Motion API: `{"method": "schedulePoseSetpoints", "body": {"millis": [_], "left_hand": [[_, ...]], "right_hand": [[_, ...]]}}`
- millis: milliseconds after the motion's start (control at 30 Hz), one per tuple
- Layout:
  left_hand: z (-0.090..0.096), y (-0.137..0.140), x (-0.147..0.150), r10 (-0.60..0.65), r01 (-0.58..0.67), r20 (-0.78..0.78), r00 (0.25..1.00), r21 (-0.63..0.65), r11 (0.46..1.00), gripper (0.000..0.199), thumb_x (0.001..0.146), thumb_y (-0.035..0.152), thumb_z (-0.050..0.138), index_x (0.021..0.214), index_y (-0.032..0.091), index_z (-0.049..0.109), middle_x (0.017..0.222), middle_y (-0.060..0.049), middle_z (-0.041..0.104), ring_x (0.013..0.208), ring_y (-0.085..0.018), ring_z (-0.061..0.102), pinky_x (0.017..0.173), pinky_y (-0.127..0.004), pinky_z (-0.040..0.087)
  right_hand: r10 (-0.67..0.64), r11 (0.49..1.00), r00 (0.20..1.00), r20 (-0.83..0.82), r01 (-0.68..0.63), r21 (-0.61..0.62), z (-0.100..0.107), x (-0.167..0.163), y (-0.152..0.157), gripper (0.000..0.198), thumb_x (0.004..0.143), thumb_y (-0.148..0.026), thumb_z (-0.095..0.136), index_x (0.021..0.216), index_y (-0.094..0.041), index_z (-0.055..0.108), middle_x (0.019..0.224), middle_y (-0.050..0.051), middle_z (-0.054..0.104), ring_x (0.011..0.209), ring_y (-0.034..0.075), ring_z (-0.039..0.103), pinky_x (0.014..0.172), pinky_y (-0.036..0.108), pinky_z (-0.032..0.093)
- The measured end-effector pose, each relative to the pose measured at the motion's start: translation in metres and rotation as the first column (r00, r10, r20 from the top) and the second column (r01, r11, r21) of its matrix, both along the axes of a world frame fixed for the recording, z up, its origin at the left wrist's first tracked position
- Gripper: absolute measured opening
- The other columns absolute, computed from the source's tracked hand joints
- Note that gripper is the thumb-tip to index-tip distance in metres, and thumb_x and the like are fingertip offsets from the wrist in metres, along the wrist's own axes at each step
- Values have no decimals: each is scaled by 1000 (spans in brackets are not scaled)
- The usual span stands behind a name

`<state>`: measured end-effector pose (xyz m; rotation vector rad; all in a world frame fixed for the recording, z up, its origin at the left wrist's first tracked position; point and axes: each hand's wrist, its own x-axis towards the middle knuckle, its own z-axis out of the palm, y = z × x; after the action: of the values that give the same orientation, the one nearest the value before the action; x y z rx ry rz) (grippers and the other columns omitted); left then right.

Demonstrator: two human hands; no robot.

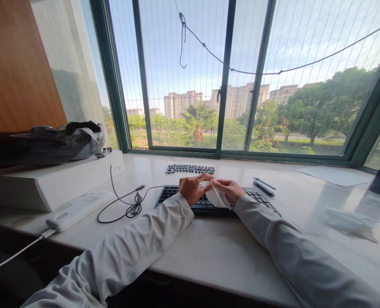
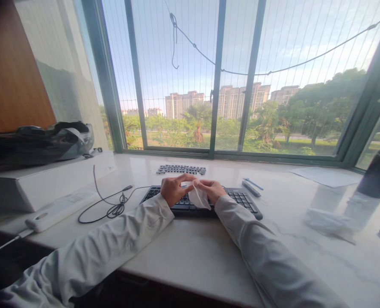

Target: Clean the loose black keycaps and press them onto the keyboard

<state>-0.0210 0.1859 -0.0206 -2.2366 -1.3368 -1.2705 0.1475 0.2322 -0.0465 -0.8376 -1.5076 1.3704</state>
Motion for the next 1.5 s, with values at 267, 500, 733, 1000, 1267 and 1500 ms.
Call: {"method": "schedulePoseSetpoints", "body": {"millis": [267, 500, 733, 1000, 1267, 1500], "left_hand": [[-2, -1, 2, -48, 42, -69, 996, -89, 995, 30, 77, 37, 62, 107, 35, 61, 92, 11, 71, 73, -10, 65, 64, -18, 44], [0, -3, 5, -8, -4, -85, 996, -140, 990, 31, 77, 39, 61, 108, 37, 60, 90, 10, 71, 78, -13, 66, 67, -21, 45], [5, -4, 2, 3, -8, -50, 999, -100, 995, 33, 76, 49, 60, 106, 35, 60, 92, 11, 71, 67, -10, 64, 65, -21, 44], [4, -5, 3, -6, 3, -45, 999, -71, 997, 32, 75, 45, 64, 105, 34, 61, 90, 10, 71, 67, -11, 65, 64, -20, 44], [1, -2, 2, 5, -7, -30, 1000, -37, 999, 27, 78, 40, 62, 103, 32, 62, 96, 10, 71, 67, -10, 65, 67, -20, 46], [2, -4, 3, 15, -16, -26, 1000, -34, 999, 25, 79, 43, 60, 101, 32, 63, 94, 10, 71, 67, -10, 65, 69, -20, 47]], "right_hand": [[124, 990, 987, 98, -129, 54, -8, 3, 10, 45, 63, -52, 71, 84, -12, 71, 75, 6, 68, 66, 15, 60, 62, 25, 43], [58, 992, 990, 126, -72, 108, -2, -3, 1, 51, 59, -58, 69, 76, -11, 68, 63, 2, 63, 56, 12, 54, 54, 23, 38], [-56, 991, 987, 148, 36, 132, -1, 0, 8, 56, 62, -67, 60, 68, -11, 67, 53, 0, 56, 47, 8, 43, 46, 22, 30], [-184, 983, 976, 115, 180, 44, -3, 2, 12, 49, 52, -59, 72, 67, -13, 71, 57, 1, 60, 49, 9, 46, 47, 23, 33], [-19, 997, 998, -54, 22, 69, 0, 1, 9, 45, 53, -50, 77, 80, -14, 72, 73, 4, 69, 63, 15, 60, 62, 27, 45], [-100, 993, 989, -105, 106, 47, 3, 1, 7, 46, 47, -45, 81, 80, -14, 72, 77, 8, 71, 70, 21, 64, 64, 31, 49]]}}
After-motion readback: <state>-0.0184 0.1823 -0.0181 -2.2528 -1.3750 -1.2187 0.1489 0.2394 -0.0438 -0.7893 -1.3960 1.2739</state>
